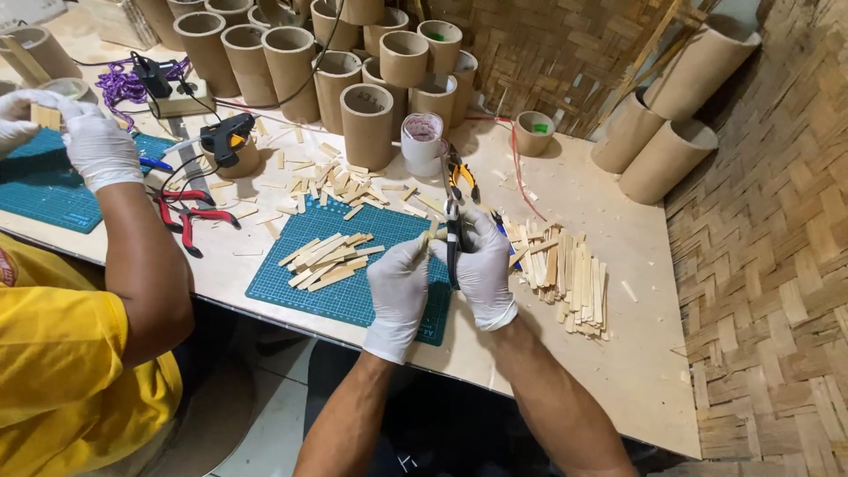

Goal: Cutting small wooden sticks into smaller pieces using scissors on a cutting mat as part of a handcraft project.

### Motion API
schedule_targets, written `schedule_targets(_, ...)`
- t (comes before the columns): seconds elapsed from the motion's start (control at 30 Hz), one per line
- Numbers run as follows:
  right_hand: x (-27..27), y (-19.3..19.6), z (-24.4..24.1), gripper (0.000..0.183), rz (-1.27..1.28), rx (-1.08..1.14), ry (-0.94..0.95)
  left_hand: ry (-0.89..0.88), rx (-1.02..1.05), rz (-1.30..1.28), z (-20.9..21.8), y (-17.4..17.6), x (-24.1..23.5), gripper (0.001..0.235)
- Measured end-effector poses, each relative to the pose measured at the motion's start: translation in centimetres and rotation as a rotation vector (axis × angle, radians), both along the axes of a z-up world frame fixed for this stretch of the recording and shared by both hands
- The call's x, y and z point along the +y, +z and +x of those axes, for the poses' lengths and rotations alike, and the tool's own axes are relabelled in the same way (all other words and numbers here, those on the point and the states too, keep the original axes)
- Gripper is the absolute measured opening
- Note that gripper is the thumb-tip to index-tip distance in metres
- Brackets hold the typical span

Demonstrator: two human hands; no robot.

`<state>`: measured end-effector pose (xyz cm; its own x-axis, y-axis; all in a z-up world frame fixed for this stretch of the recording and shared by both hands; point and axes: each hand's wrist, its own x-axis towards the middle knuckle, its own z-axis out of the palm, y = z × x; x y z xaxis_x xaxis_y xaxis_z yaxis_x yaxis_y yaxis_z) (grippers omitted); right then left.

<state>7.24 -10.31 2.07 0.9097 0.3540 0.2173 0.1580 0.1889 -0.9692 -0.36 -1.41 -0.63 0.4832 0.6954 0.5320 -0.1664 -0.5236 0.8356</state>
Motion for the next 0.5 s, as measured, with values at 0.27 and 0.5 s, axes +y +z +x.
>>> schedule_targets(0.27,0.6,-1.3,1.3,0.053,-0.009,-0.005,-0.029,0.098,0.098,0.144,0.2,0.3,-0.4,0.011)
schedule_targets(0.5,-0.9,-2.5,3.8,0.061,-0.018,0.08,0.175,-0.236,0.266,-0.158,0.0,0.2,1.5,0.02)
